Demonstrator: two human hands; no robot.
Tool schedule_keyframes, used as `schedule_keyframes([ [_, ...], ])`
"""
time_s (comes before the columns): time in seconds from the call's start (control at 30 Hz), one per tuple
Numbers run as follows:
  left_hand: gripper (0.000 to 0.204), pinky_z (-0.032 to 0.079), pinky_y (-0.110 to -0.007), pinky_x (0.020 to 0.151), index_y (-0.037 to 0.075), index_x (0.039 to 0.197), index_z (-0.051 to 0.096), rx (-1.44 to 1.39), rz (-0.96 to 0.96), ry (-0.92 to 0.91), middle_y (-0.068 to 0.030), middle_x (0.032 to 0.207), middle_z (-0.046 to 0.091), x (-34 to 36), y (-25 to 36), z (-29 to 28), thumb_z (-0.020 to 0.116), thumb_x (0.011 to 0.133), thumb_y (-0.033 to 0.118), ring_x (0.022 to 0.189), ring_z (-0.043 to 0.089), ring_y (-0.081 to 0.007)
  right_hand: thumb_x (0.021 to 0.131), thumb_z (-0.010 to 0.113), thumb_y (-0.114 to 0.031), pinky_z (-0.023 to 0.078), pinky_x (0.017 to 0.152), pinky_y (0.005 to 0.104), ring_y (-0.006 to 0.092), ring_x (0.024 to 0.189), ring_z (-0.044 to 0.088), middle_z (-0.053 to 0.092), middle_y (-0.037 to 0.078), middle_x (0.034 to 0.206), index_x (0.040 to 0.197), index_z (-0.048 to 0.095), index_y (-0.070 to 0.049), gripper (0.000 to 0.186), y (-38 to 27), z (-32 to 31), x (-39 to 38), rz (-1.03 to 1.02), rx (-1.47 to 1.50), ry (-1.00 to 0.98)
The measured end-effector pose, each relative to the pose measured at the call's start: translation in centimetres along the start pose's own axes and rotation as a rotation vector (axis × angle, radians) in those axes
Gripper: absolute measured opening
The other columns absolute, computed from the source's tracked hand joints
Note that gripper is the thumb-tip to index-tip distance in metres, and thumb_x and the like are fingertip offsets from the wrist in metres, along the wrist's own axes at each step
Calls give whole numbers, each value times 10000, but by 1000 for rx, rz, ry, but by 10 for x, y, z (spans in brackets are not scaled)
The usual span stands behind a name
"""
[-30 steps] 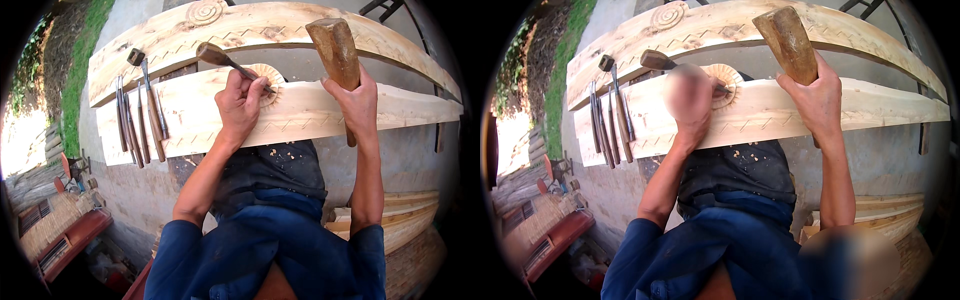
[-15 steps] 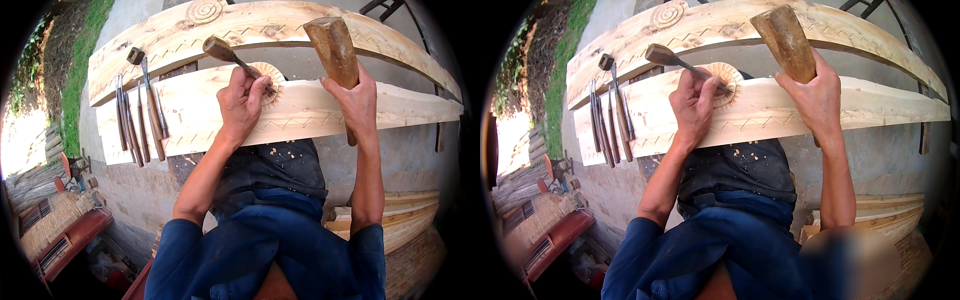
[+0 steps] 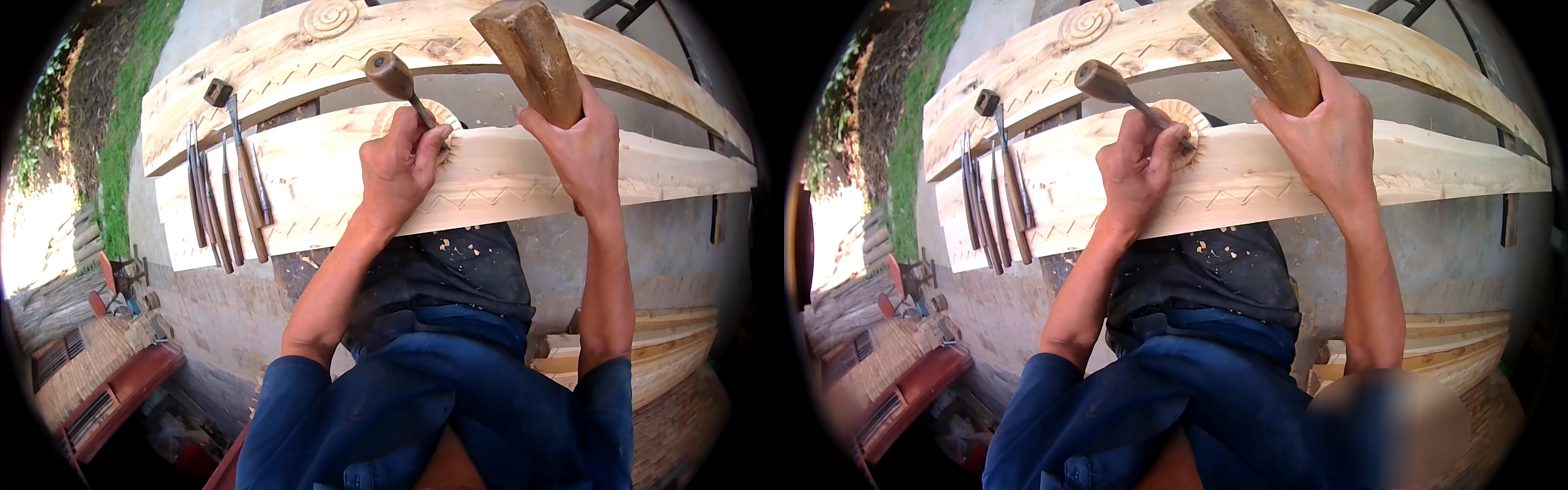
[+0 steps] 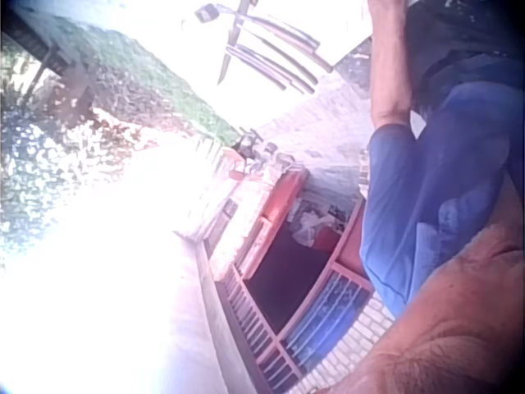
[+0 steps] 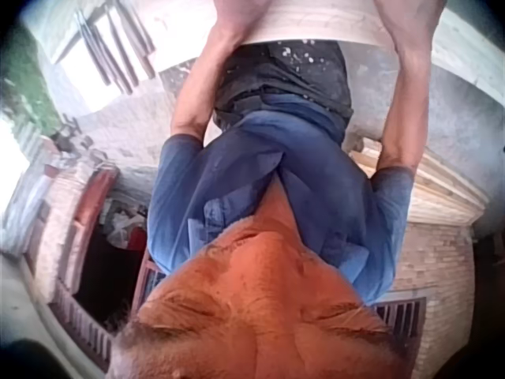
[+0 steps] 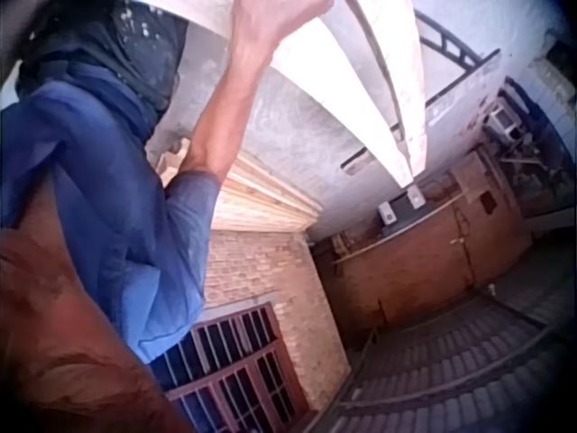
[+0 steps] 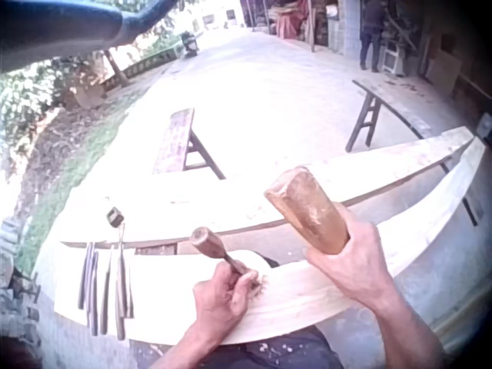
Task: The person carves a circular decorative pattern into a wooden plank using a chisel and a wooden mallet.
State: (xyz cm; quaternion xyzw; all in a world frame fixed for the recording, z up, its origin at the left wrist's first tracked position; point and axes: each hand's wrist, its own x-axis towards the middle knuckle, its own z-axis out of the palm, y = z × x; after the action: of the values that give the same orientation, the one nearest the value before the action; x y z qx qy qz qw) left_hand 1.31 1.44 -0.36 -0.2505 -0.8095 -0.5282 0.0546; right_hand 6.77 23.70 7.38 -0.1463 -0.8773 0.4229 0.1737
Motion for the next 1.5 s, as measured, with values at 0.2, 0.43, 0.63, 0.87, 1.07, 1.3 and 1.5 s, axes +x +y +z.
schedule_keyframes([
  [0.2, 222, 522, -381, 530, 39, 965, 579, 88, 78, 0, -141, 701, 693, 2, 6, 0, 793, 996, 90, 580, 703, -317, 889, 847, -99, 555, 862, 309, 121, 937, 692, 768, 50, 1061, 1259, 710, 6, 408, -51, -14, 31, -263, 152, 123],
  [0.43, 239, 491, -426, 507, 43, 974, 563, 156, 157, 6, -150, 671, 644, 0, 2, 0, 800, 980, 77, 562, 661, -358, 756, 769, 22, 605, 799, 378, 364, 938, 762, 768, 186, 1048, 1292, 737, -99, 551, -91, -28, 50, -631, -597, -182],
  [0.63, 250, 492, -431, 511, 46, 968, 555, 141, 135, -34, -143, 661, 634, 2, 4, 5, 801, 983, 87, 550, 653, -357, 844, 746, 68, 587, 781, 308, 151, 909, 763, 794, 102, 1007, 1252, 747, -53, 426, -62, -15, 63, -690, 149, 71],
  [0.87, 249, 499, -424, 514, 45, 962, 554, 141, 126, -26, -142, 683, 655, 1, 6, 0, 799, 985, 87, 559, 667, -355, 788, 786, 11, 600, 750, 366, 301, 877, 767, 771, 122, 969, 1252, 754, -96, 477, -85, -18, 53, -681, -31, 158],
  [1.07, 228, 520, -387, 528, 23, 973, 580, 112, 119, -11, -137, 719, 705, -1, 0, -4, 800, 990, 80, 575, 714, -298, 756, 807, -22, 557, 676, 403, 274, 750, 706, 699, 82, 844, 1205, 754, -92, 458, -77, -13, 48, -774, -565, 165],
  [1.3, 152, 651, -283, 737, -34, 1151, 610, -360, -225, 201, -102, 929, 779, -1, -5, -3, 663, 1111, 103, 804, 776, -164, 869, 890, -186, 592, 861, 343, 166, 911, 752, 820, 108, 1028, 1229, 749, 8, 433, -34, -12, 15, -149, 105, 62],
  [1.5, 140, 641, -267, 727, -34, 1168, 622, -335, -235, 94, -83, 850, 772, -3, -10, 6, 693, 1084, 53, 794, 741, -98, 869, 897, -186, 590, 873, 335, 153, 938, 749, 821, 106, 1041, 1204, 754, 34, 426, -23, -6, 6, -17, 168, -25],
])
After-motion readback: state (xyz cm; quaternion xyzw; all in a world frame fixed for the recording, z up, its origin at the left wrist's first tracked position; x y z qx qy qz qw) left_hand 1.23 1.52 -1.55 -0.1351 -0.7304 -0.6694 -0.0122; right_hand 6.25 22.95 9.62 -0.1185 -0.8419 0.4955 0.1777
